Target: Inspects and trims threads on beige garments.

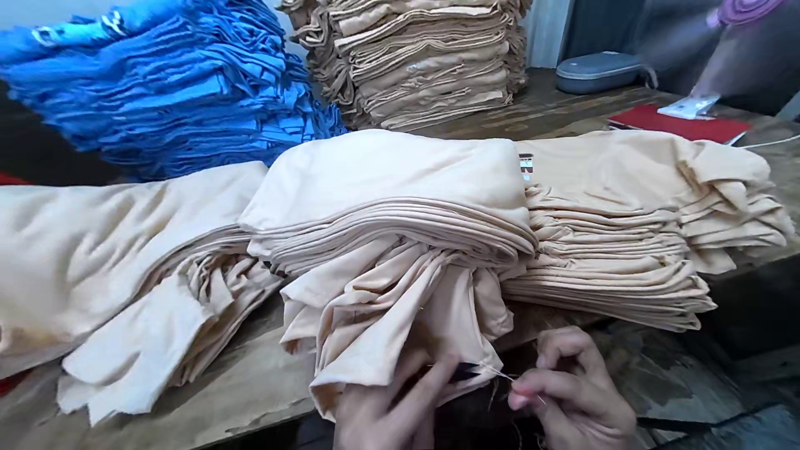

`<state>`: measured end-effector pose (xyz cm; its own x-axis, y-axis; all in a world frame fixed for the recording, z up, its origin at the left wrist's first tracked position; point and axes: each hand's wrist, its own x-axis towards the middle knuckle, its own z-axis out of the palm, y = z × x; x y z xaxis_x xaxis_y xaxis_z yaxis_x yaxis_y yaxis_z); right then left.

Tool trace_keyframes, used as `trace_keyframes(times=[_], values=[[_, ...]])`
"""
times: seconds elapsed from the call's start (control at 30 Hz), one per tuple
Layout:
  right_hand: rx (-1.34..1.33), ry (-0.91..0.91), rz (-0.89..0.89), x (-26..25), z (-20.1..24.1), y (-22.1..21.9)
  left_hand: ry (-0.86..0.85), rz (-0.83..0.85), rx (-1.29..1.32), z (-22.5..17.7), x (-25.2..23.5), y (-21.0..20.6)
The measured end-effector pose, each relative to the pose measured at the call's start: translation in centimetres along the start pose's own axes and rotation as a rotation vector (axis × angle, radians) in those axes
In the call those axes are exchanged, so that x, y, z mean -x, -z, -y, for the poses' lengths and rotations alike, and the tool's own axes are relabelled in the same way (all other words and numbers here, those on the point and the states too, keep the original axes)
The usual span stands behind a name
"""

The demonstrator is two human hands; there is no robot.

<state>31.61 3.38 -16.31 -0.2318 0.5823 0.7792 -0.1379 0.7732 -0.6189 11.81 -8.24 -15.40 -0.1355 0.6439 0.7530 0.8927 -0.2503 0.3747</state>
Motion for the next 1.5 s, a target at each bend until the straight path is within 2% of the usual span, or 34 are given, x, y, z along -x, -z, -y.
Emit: trace_keyframes(times=[0.07,0.17,0.43,0.6,0.73,0.83,1.13,1.27,1.4,1.5], values=[[-0.043,0.005,0.056,0.1,0.3,0.2,-0.072,-0.046,-0.154,-0.8,0.2,-0.1],[-0.046,0.024,0.116,0.3,0.3,0.4,-0.135,-0.08,-0.238,-1.5,-0.2,-0.5],[-0.276,-0.186,-0.049,0.5,0.3,-0.2,-0.048,-0.081,-0.17,-1.9,-0.3,-0.5],[-0.369,-0.211,-0.067,0.3,0.4,-0.8,-0.055,-0.067,-0.158,-2.4,-1.2,-0.8],[-0.442,-0.246,-0.13,0.1,-0.2,-0.9,0.033,0.031,-0.225,-3.4,-1.3,0.8],[-0.485,-0.265,-0.157,0.0,-0.4,-1.0,0.022,0.039,-0.174,-4.1,-1.7,1.2],[-0.484,-0.257,-0.114,0.3,0.2,-1.2,-0.053,-0.034,-0.175,-3.9,-3.0,-2.1],[-0.375,-0.268,-0.056,0.9,0.2,0.2,-0.029,-0.024,-0.152,-3.5,-2.5,-1.6],[0.186,-0.212,0.058,1.9,-0.3,2.5,0.059,0.087,-0.09,-3.1,-1.4,-0.6],[0.44,-0.075,0.016,2.3,0.0,1.5,0.049,0.092,-0.098,-2.2,-0.8,-0.8]])
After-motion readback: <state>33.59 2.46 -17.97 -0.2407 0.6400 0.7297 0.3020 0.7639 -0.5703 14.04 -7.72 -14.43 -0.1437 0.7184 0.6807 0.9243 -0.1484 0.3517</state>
